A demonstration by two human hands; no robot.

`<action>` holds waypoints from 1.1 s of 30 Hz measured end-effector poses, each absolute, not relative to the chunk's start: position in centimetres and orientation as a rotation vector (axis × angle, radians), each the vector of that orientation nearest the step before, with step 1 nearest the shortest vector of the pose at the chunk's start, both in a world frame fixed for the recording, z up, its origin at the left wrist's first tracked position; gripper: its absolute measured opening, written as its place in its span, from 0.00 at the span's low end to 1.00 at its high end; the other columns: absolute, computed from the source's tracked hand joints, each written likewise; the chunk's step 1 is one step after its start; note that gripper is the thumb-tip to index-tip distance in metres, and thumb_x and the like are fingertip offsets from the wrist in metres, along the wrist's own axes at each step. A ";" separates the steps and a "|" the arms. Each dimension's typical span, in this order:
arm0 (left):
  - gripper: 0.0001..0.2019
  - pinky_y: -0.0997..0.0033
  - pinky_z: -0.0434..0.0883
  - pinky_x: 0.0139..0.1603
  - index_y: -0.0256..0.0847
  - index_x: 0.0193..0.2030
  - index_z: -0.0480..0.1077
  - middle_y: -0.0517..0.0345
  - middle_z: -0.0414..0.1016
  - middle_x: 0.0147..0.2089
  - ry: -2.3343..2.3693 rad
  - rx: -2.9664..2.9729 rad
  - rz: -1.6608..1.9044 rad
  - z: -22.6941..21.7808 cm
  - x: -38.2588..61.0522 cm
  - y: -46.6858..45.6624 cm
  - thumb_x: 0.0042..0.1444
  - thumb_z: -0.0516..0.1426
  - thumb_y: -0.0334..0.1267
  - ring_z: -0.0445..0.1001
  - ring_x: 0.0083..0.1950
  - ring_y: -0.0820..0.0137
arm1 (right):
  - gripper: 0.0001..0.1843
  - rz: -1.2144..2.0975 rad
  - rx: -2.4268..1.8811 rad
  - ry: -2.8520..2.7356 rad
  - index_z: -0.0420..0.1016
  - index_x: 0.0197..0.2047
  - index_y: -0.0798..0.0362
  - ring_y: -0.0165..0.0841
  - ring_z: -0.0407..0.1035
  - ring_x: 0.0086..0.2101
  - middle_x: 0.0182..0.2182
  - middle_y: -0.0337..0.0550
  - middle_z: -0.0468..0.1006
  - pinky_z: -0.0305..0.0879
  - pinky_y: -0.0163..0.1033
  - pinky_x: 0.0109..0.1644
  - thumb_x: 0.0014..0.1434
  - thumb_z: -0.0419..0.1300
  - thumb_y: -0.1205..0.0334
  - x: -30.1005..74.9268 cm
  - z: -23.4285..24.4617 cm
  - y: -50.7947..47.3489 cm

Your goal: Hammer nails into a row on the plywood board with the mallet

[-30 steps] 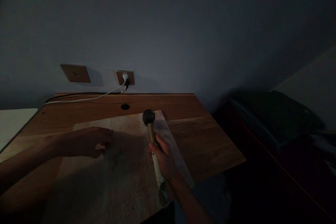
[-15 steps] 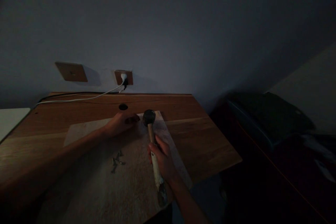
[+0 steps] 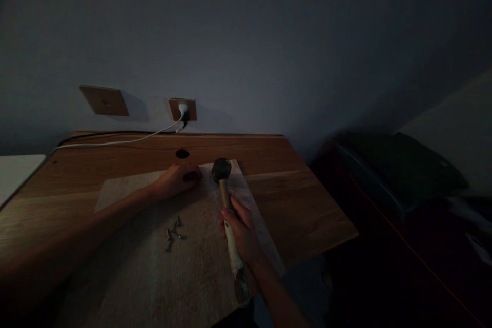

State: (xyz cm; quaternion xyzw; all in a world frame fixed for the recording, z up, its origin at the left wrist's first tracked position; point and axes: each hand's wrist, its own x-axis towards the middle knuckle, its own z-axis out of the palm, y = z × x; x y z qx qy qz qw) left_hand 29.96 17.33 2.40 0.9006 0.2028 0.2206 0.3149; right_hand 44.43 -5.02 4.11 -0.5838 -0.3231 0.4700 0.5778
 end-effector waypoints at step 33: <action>0.22 0.69 0.72 0.40 0.39 0.56 0.70 0.57 0.82 0.37 0.561 2.252 0.560 2.2 29.6 17.0 0.52 0.62 0.33 0.79 0.36 0.66 | 0.21 1.174 -1.325 -0.880 0.77 0.52 0.52 0.25 0.61 0.21 0.25 0.34 0.70 0.57 0.32 0.24 0.62 0.63 0.47 42.7 4.3 -4.5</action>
